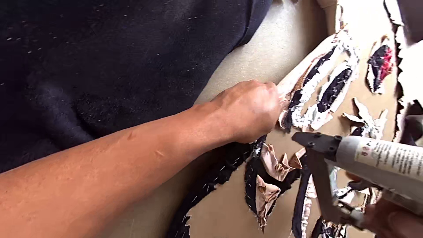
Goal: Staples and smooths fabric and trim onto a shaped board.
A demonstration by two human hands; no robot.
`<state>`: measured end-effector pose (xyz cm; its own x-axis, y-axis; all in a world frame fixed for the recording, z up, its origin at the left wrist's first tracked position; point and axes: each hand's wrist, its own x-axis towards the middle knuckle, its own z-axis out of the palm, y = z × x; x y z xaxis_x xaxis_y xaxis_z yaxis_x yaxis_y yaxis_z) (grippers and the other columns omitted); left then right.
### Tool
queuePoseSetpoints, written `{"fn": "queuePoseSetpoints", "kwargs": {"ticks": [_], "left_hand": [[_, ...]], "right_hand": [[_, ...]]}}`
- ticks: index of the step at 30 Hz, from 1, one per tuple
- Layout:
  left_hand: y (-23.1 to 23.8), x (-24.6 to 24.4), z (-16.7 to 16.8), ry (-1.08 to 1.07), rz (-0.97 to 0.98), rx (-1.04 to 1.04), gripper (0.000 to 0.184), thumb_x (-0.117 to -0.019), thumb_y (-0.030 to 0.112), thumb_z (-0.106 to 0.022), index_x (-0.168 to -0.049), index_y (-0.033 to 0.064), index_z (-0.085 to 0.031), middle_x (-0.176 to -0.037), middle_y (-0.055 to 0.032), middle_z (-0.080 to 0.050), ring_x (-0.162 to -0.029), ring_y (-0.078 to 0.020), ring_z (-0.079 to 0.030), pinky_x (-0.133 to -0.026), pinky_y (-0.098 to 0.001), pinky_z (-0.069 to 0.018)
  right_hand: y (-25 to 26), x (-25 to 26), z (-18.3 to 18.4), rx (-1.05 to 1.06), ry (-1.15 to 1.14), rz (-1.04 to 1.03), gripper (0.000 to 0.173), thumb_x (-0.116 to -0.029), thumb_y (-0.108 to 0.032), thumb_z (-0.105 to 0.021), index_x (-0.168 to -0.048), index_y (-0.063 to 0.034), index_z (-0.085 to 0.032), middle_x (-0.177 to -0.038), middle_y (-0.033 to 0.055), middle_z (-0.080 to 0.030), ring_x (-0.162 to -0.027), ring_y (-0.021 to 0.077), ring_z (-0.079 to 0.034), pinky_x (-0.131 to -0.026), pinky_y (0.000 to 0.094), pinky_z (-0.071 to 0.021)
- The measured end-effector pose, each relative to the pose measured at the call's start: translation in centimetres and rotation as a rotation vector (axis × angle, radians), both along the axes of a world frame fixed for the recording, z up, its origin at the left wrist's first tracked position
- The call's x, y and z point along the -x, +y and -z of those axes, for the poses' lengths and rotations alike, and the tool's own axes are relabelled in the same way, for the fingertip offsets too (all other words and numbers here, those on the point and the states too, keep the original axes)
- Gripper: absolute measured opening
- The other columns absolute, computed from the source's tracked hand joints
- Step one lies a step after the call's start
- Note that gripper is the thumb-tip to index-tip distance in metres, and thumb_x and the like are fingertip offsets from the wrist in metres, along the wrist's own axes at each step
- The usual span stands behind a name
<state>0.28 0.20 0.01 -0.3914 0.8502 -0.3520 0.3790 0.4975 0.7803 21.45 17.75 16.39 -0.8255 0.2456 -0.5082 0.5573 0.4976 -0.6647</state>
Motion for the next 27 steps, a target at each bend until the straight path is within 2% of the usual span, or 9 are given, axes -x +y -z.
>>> {"fn": "queuePoseSetpoints", "kwargs": {"ticks": [2,6,10,16,20,24,27], "left_hand": [[0.0,-0.1,0.2,-0.007,-0.018,-0.005,0.037,-0.1097,0.044,-0.038,-0.091,0.0156,-0.053,-0.067,0.0015,-0.050,-0.059,-0.0156,-0.056,-0.051,-0.0366,-0.0476],[-0.2,-0.1,0.6,0.031,-0.012,-0.024,0.039,-0.1099,0.046,-0.037,-0.091,0.0160,-0.052,-0.066,0.0021,-0.049,-0.058,-0.0151,-0.055,-0.050,-0.0353,-0.0459],[0.0,0.0,0.3,-0.003,-0.016,0.023,0.040,-0.1096,0.048,-0.036,-0.092,0.0164,-0.052,-0.067,0.0014,-0.049,-0.060,-0.0162,-0.056,-0.051,-0.0366,-0.0459],[0.3,-0.3,0.3,0.026,-0.040,0.046,0.041,-0.1094,0.049,-0.035,-0.094,0.0158,-0.053,-0.068,0.0010,-0.051,-0.061,-0.0171,-0.059,-0.051,-0.0370,-0.0478],[0.2,-0.5,0.4,0.044,-0.044,0.044,0.041,-0.1094,0.049,-0.035,-0.093,0.0158,-0.052,-0.067,0.0014,-0.050,-0.060,-0.0169,-0.058,-0.050,-0.0364,-0.0468],[0.1,-0.2,0.4,0.000,-0.037,0.045,0.040,-0.1092,0.049,-0.036,-0.092,0.0167,-0.052,-0.068,0.0015,-0.050,-0.060,-0.0159,-0.057,-0.050,-0.0357,-0.0464],[0.1,0.0,0.3,-0.010,-0.024,0.038,0.040,-0.1094,0.049,-0.036,-0.093,0.0164,-0.053,-0.069,0.0014,-0.050,-0.061,-0.0158,-0.057,-0.051,-0.0358,-0.0469]], "right_hand": [[-1.0,-1.1,0.5,0.093,-0.049,0.083,0.028,-0.1027,-0.026,-0.062,-0.122,-0.0063,-0.064,-0.092,0.0038,-0.071,-0.072,0.0144,-0.067,-0.066,0.0386,-0.0600],[-3.9,-2.5,2.1,-0.051,-0.037,0.098,0.031,-0.1007,-0.025,-0.066,-0.116,0.0013,-0.064,-0.086,0.0128,-0.069,-0.069,0.0211,-0.067,-0.063,0.0453,-0.0589],[-4.9,-2.4,3.1,-0.184,-0.032,0.090,0.034,-0.1000,-0.029,-0.067,-0.114,0.0021,-0.066,-0.086,0.0139,-0.070,-0.068,0.0222,-0.068,-0.062,0.0455,-0.0593],[-5.7,-2.7,3.6,-0.145,-0.029,0.162,0.037,-0.0994,-0.028,-0.068,-0.117,0.0042,-0.062,-0.092,0.0150,-0.070,-0.068,0.0216,-0.067,-0.061,0.0436,-0.0595],[-6.6,-3.1,4.3,-0.260,-0.043,0.106,0.038,-0.0983,-0.032,-0.069,-0.111,0.0040,-0.064,-0.083,0.0174,-0.068,-0.067,0.0276,-0.067,-0.060,0.0492,-0.0580],[-7.4,-3.5,4.7,-0.351,-0.050,0.056,0.036,-0.0989,-0.034,-0.067,-0.104,0.0019,-0.067,-0.080,0.0164,-0.068,-0.065,0.0264,-0.067,-0.060,0.0489,-0.0571],[-8.3,-3.6,4.8,-0.386,-0.048,0.080,0.037,-0.0976,-0.035,-0.068,-0.105,0.0022,-0.067,-0.082,0.0162,-0.069,-0.067,0.0262,-0.068,-0.061,0.0486,-0.0585]]}}
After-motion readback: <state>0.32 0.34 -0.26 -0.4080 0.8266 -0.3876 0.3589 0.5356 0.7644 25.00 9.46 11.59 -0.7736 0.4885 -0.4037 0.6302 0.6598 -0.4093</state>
